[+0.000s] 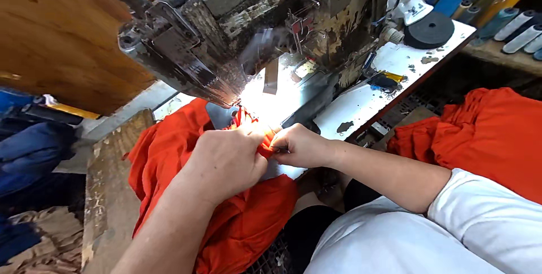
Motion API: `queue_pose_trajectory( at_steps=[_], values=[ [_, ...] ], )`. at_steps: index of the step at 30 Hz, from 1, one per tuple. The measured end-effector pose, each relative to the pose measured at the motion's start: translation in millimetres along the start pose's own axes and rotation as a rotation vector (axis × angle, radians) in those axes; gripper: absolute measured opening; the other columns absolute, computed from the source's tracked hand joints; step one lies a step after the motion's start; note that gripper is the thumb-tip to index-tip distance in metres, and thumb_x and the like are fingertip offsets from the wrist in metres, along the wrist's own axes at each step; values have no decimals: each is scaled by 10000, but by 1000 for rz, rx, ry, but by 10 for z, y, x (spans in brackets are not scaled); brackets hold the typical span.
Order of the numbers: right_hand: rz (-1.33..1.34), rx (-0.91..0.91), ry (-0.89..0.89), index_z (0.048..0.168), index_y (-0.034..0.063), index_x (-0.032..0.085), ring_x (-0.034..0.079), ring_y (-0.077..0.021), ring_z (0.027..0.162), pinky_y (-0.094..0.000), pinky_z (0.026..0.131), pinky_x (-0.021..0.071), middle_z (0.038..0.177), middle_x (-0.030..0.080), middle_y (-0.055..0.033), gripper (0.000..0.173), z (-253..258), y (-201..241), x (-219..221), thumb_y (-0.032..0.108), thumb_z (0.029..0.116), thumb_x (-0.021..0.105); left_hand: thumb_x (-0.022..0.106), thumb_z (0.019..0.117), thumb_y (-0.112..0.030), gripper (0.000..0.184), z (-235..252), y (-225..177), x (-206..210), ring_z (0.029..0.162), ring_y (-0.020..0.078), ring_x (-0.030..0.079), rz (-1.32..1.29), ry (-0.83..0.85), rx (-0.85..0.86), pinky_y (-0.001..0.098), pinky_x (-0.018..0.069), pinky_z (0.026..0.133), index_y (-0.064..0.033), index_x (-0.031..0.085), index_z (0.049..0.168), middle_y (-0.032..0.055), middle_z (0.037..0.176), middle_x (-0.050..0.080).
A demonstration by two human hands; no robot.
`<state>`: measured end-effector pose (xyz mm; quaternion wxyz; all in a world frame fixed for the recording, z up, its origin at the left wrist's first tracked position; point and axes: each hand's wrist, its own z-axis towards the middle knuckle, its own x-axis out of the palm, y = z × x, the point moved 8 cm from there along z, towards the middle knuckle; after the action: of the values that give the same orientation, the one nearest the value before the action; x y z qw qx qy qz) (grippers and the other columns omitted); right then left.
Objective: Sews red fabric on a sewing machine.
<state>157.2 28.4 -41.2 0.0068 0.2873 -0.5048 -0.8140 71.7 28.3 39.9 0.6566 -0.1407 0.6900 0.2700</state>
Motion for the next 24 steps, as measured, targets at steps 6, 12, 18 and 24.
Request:
queue_pose_trajectory(
  at_steps=[6,12,18,24],
  values=[
    [-1,11,35,903,0,743,653,-123,773,-312,723,528,816,698,-83,177,-65,36,7,132,968,645,529,834,-370,265,-2,-199,69,564,204,617,7,67,26,416,440,429,-150,642,739,9,669,573],
    [-14,-6,22,908,0,745,658,-132,789,-321,733,529,824,700,-86,171,-28,47,-3,142,960,663,561,827,-382,287,-36,-193,36,588,223,644,15,89,-15,436,472,449,-131,699,808,27,711,615],
    [-37,-35,-30,850,15,740,618,-106,658,-309,624,499,718,673,-59,238,91,93,-85,200,984,677,504,869,-377,307,-117,48,-224,694,266,637,16,-139,-49,504,483,598,-142,656,743,32,699,607],
    [-157,-118,-91,934,13,746,693,-164,843,-343,778,575,884,717,-84,205,-156,200,-133,153,1006,616,677,891,-330,273,-233,45,94,1252,381,598,-136,-246,-131,703,335,1110,-100,759,1013,120,1160,716]
  ],
)
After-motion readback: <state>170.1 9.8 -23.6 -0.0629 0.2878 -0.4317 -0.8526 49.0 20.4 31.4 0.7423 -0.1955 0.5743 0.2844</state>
